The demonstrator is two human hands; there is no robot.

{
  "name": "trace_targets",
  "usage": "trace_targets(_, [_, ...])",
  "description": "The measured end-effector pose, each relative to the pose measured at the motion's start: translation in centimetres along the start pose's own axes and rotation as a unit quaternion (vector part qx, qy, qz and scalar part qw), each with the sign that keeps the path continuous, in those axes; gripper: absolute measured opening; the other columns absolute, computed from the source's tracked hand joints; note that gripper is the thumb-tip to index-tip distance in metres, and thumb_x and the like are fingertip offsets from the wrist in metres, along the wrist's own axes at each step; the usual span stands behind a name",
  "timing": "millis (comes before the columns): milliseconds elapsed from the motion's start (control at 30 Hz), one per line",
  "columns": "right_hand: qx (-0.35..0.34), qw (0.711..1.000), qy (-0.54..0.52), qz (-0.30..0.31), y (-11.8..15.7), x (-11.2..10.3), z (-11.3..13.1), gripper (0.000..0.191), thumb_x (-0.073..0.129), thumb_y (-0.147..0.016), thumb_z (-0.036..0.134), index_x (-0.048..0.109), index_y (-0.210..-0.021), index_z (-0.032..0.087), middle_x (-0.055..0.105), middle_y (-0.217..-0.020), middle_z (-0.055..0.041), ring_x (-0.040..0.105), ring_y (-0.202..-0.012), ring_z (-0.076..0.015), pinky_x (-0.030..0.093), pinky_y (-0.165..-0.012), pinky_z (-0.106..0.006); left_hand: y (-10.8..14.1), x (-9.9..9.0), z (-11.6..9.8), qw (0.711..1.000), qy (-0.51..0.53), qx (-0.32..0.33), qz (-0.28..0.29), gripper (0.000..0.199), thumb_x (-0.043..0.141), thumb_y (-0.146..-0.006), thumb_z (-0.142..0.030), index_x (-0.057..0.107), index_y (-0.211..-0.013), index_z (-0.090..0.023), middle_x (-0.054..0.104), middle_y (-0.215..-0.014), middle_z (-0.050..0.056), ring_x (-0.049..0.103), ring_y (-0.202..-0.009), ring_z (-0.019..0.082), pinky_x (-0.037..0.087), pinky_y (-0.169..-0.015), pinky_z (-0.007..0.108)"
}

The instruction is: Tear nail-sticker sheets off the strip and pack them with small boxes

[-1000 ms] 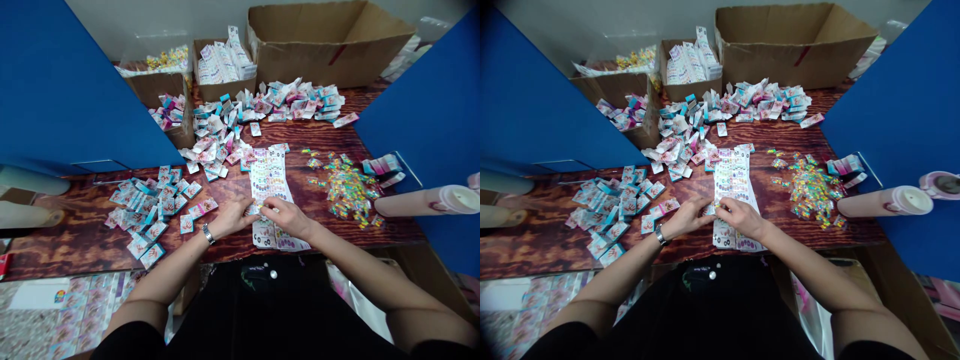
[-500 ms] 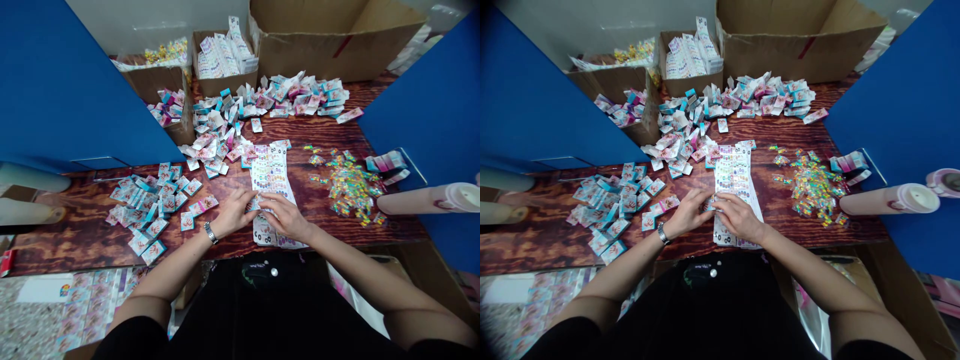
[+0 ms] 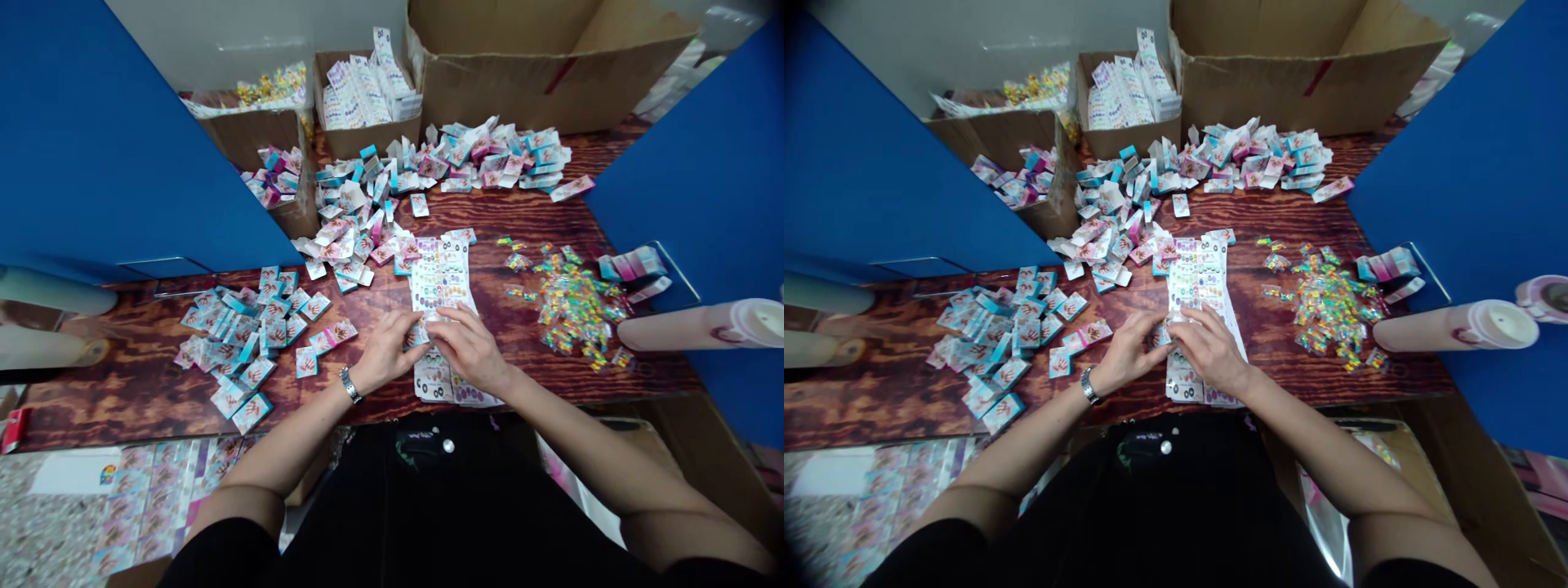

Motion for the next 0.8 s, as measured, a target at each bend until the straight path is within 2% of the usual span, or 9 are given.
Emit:
trace_targets(100, [-0.003, 0.999, -0.03, 0.02, -0.3, -0.4, -0.1, 0.03, 0.054, -0.09, 0.016, 0.059, -0.119, 0.025, 0.069, -0.107, -0.0061, 0.057, -0.116, -0.0247, 0.041, -0.106, -0.054, 0.1, 0.1, 0.0, 1.0, 0.0, -0.003, 0.009, 0.045, 0.063, -0.087, -0.034, 0.047, -0.127, -0.02, 0.06, -0.115, 0.01, 0.057, -0.106, 0.023, 0.048, -0.091, 0.041])
trace_targets(267, [0.065, 0.993, -0.092, 0.036, -1.0, -1.0, 0.0, 0.023, 0.052, -0.093, 0.018, 0.058, -0.114, 0.025, 0.066, -0.103, -0.0061, 0.061, -0.102, -0.0212, 0.052, -0.09, -0.042, 0.3, 0.6, -0.5, 0.999, 0.01, -0.007, 0.041, 0.044, 0.059, -0.09, -0.033, 0.045, -0.13, -0.022, 0.059, -0.115, 0.009, 0.055, -0.107, 0.023, 0.046, -0.092, 0.04])
trace_targets(333, [0.103, 0.991, -0.088, 0.014, -1.0, -0.9, 0.2, 0.023, 0.054, -0.092, 0.021, 0.057, -0.115, 0.023, 0.062, -0.107, -0.0081, 0.059, -0.105, -0.0224, 0.051, -0.091, -0.042, 0.3, 0.6, -0.6, 0.999, 0.013, -0.009, 0.034, 0.04, 0.058, -0.089, -0.032, 0.047, -0.127, -0.022, 0.059, -0.113, 0.009, 0.054, -0.104, 0.022, 0.046, -0.091, 0.039])
trace_targets(400, [0.152, 0.985, -0.08, -0.014, -0.9, -0.6, 0.3, 0.032, 0.058, -0.09, 0.025, 0.053, -0.121, 0.022, 0.059, -0.113, -0.0107, 0.058, -0.106, -0.024, 0.051, -0.091, -0.043, 0.4, 0.7, -0.7, 1.0, 0.008, -0.017, 0.024, 0.037, 0.059, -0.088, -0.03, 0.049, -0.123, -0.021, 0.059, -0.11, 0.008, 0.054, -0.102, 0.022, 0.046, -0.089, 0.037])
trace_targets(467, [0.2, 0.976, -0.086, -0.03, -0.7, -0.3, 0.6, 0.04, 0.061, -0.088, 0.028, 0.049, -0.127, 0.023, 0.059, -0.114, -0.0109, 0.061, -0.099, -0.0232, 0.054, -0.086, -0.041, 0.5, 0.8, -0.8, 0.999, -0.002, -0.027, 0.019, 0.032, 0.06, -0.087, -0.028, 0.051, -0.117, -0.02, 0.059, -0.108, 0.008, 0.054, -0.1, 0.021, 0.047, -0.088, 0.037])
trace_targets(533, [0.225, 0.969, -0.093, -0.044, -0.4, 0.1, 0.9, 0.038, 0.059, -0.089, 0.027, 0.049, -0.126, 0.024, 0.062, -0.11, -0.0089, 0.063, -0.091, -0.0212, 0.055, -0.081, -0.038, 0.7, 1.0, -0.9, 0.999, -0.01, -0.031, 0.017, 0.028, 0.059, -0.087, -0.026, 0.053, -0.114, -0.021, 0.059, -0.107, 0.008, 0.054, -0.101, 0.022, 0.047, -0.089, 0.037])
trace_targets(600, [0.233, 0.965, -0.099, -0.074, -0.2, 0.5, 1.4, 0.033, 0.057, -0.09, 0.025, 0.052, -0.122, 0.025, 0.063, -0.108, -0.0079, 0.063, -0.094, -0.0208, 0.055, -0.083, -0.037, 0.8, 1.3, -1.0, 1.0, -0.016, -0.019, 0.012, 0.026, 0.056, -0.087, -0.023, 0.053, -0.113, -0.021, 0.059, -0.111, 0.009, 0.055, -0.107, 0.022, 0.048, -0.092, 0.039])
trace_targets(667, [0.255, 0.951, -0.144, -0.101, 0.0, 0.9, 1.9, 0.035, 0.057, -0.09, 0.026, 0.05, -0.125, 0.026, 0.064, -0.112, -0.0082, 0.063, -0.098, -0.0204, 0.055, -0.085, -0.037, 0.8, 1.4, -1.1, 1.0, -0.023, -0.002, 0.002, 0.028, 0.053, -0.089, -0.021, 0.051, -0.117, -0.021, 0.059, -0.117, 0.01, 0.055, -0.113, 0.023, 0.048, -0.095, 0.041])
trace_targets(800, [0.331, 0.891, -0.272, -0.153, 0.2, 1.5, 2.0, 0.039, 0.055, -0.092, 0.032, 0.047, -0.13, 0.025, 0.063, -0.119, -0.0106, 0.066, -0.097, -0.0191, 0.058, -0.083, -0.036, 0.7, 1.5, -0.9, 0.998, -0.056, 0.016, -0.013, 0.034, 0.05, -0.091, -0.022, 0.047, -0.125, -0.022, 0.058, -0.127, 0.012, 0.055, -0.12, 0.023, 0.049, -0.097, 0.042])
Point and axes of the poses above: each hand's wrist, its own y-axis away from the middle knuckle, its own x-axis out of the palm, z = x × y, the point moved 2 cm from there along -y, towards the middle knuckle
